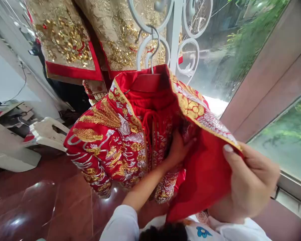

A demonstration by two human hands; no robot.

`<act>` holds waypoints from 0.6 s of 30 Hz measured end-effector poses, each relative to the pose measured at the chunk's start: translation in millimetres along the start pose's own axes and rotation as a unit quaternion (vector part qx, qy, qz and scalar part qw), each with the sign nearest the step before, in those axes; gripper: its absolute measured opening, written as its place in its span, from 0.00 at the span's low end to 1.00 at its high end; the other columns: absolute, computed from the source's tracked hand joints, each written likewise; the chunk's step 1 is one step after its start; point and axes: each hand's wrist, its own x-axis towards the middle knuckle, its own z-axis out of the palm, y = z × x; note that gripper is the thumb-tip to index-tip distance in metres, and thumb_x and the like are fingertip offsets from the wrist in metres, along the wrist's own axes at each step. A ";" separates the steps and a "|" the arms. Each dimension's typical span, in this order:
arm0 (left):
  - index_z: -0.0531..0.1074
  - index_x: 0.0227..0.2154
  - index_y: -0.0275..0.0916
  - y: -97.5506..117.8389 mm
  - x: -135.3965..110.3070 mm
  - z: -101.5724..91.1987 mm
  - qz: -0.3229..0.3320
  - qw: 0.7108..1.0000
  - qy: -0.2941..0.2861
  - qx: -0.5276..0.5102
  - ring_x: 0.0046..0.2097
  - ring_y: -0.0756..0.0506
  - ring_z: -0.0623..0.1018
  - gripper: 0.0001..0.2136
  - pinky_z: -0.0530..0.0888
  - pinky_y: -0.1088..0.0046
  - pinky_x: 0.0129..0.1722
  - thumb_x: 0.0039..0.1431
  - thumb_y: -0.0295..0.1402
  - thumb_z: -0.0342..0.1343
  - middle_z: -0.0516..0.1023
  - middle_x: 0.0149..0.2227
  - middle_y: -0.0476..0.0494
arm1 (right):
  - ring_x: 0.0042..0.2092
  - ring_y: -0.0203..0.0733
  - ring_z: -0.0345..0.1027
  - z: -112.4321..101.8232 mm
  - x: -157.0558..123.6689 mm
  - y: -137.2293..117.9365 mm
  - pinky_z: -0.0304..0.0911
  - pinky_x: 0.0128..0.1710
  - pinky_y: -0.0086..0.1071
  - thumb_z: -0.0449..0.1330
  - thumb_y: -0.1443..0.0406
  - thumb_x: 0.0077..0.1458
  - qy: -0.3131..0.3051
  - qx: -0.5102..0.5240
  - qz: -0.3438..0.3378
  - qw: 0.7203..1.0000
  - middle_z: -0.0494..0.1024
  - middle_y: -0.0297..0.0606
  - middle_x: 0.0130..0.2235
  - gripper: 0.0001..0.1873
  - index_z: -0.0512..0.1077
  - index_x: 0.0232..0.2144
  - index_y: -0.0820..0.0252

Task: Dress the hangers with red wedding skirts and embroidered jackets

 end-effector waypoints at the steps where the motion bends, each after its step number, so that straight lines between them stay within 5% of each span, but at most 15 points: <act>1: 0.57 0.58 0.35 -0.5 2.1 2.2 -0.010 1.000 -0.004 -0.005 0.58 0.37 0.67 0.35 0.66 0.58 0.57 0.51 0.43 0.61 0.66 0.57 0.32 | 0.24 0.29 0.55 -3.6 3.0 0.4 0.48 0.20 0.23 0.62 0.62 0.51 0.036 0.003 0.004 0.999 0.65 0.30 0.23 0.08 0.77 0.33 0.60; 6: 0.69 0.43 0.37 9.0 -23.3 -2.2 0.017 0.998 0.022 0.048 0.42 0.43 0.76 0.15 0.72 0.66 0.44 0.55 0.40 0.57 0.76 0.40 0.41 | 0.25 0.29 0.51 -5.5 16.8 0.4 0.44 0.21 0.25 0.62 0.66 0.49 0.086 -0.008 -0.026 0.996 0.60 0.31 0.22 0.05 0.77 0.27 0.62; 9: 0.67 0.46 0.39 4.5 -62.4 4.6 0.077 0.989 0.069 0.109 0.45 0.44 0.75 0.13 0.71 0.67 0.47 0.58 0.30 0.53 0.74 0.43 0.41 | 0.24 0.29 0.48 -5.4 20.4 -2.9 0.42 0.21 0.25 0.61 0.67 0.49 0.090 -0.014 -0.036 0.995 0.58 0.31 0.21 0.04 0.76 0.25 0.62; 12: 0.61 0.55 0.39 -12.0 -85.2 12.8 0.074 0.991 0.006 0.111 0.52 0.44 0.73 0.18 0.70 0.65 0.51 0.61 0.27 0.45 0.73 0.49 0.38 | 0.24 0.29 0.46 -7.8 19.9 -6.1 0.40 0.21 0.25 0.60 0.69 0.47 0.112 -0.015 -0.036 0.993 0.56 0.31 0.21 0.03 0.73 0.23 0.62; 15: 0.59 0.57 0.37 -20.7 -72.3 5.4 0.020 0.994 -0.053 0.093 0.56 0.41 0.71 0.22 0.68 0.62 0.55 0.59 0.31 0.50 0.70 0.54 0.35 | 0.25 0.29 0.47 -11.9 17.9 -2.5 0.41 0.21 0.25 0.61 0.67 0.48 0.100 -0.042 -0.038 0.993 0.56 0.31 0.21 0.04 0.73 0.23 0.62; 18: 0.62 0.55 0.33 -10.9 -33.7 -5.9 0.010 0.996 -0.041 0.072 0.53 0.38 0.72 0.29 0.68 0.60 0.54 0.52 0.39 0.60 0.72 0.52 0.32 | 0.26 0.31 0.52 -15.9 15.6 7.6 0.46 0.22 0.26 0.60 0.65 0.50 0.061 -0.075 -0.037 0.995 0.61 0.32 0.23 0.06 0.76 0.28 0.61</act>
